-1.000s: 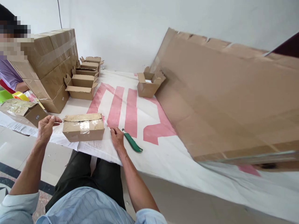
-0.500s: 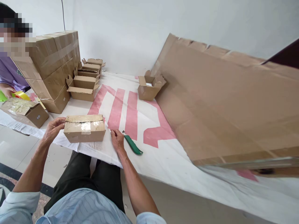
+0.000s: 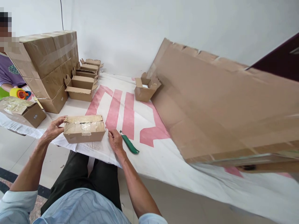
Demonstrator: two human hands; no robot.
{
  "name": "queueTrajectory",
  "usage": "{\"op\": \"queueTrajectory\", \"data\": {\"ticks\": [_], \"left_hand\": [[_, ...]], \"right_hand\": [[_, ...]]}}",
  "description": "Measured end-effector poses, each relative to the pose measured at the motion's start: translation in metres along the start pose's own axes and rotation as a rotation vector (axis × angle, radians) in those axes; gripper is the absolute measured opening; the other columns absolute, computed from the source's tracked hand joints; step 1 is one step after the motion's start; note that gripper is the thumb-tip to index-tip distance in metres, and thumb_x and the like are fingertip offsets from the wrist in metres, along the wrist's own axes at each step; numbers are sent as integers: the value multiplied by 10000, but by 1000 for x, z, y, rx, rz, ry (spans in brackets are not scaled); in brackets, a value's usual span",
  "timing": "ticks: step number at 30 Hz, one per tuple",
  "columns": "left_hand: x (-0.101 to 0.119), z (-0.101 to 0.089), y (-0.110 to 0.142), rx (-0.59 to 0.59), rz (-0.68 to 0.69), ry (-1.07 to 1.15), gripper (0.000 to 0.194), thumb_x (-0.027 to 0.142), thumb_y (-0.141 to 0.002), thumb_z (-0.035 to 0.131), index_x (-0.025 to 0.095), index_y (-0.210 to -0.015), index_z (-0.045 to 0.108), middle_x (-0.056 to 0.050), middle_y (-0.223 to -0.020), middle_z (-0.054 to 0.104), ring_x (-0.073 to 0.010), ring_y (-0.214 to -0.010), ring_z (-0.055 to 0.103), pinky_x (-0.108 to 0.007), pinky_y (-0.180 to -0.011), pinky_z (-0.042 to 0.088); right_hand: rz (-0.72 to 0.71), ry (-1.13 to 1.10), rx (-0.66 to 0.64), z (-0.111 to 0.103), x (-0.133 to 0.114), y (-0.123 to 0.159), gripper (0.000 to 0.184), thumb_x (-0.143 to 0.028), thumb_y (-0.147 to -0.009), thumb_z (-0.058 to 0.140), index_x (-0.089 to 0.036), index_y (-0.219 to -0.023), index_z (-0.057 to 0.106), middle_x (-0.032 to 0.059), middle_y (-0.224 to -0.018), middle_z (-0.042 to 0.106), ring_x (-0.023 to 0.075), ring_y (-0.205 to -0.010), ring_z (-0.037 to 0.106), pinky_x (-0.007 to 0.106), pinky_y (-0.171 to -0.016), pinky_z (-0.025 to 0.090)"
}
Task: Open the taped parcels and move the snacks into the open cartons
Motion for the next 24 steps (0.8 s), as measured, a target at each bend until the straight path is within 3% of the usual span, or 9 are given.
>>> {"op": "queueTrajectory", "data": {"ticks": [5,10,14,19,24], "left_hand": [[11,8,7,-92,-7,38,549,409,-726,952,231,-1239,869,-140,-1625,688,-418,-1504,647,-395,-947,720],[14,16,14,-82,10,80,519,396,-755,940,225,-1239,861,-138,-1661,655,-415,-1524,634,-441,-1044,708],[10,18,23,-43,34,30,485,421,-778,917,250,-1228,867,-136,-1703,618,-411,-1576,597,-464,-1102,679],[13,19,32,-58,42,2,494,455,-808,907,286,-1271,866,-123,-1718,605,-402,-1575,593,-501,-1143,658],[16,20,33,-68,44,-2,494,434,-804,891,282,-1273,865,-127,-1663,628,-384,-1515,630,-481,-1106,674]], "right_hand": [[-78,245,54,-49,12,4,299,-441,-1041,600,-214,-1112,781,180,-1138,763,380,-1178,649,532,-1076,521],[-2,581,-12,-85,45,13,369,-443,-972,692,-222,-1262,751,177,-1198,737,384,-1139,644,499,-972,541],[71,611,-47,-92,64,24,327,-430,-949,705,-242,-1215,737,159,-1190,737,374,-1131,672,467,-921,550],[53,571,-68,-92,63,27,160,-399,-954,632,-266,-1007,704,140,-1041,733,359,-1039,672,457,-869,538],[141,362,92,-96,44,20,322,-537,-970,557,-250,-992,703,132,-948,736,331,-903,691,439,-765,530]]}}
Point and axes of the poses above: each hand's wrist, its own y-axis away from the middle knuckle, its own z-axis out of the palm, x = y × z, the point moved 2 cm from there along -y, towards the middle knuckle
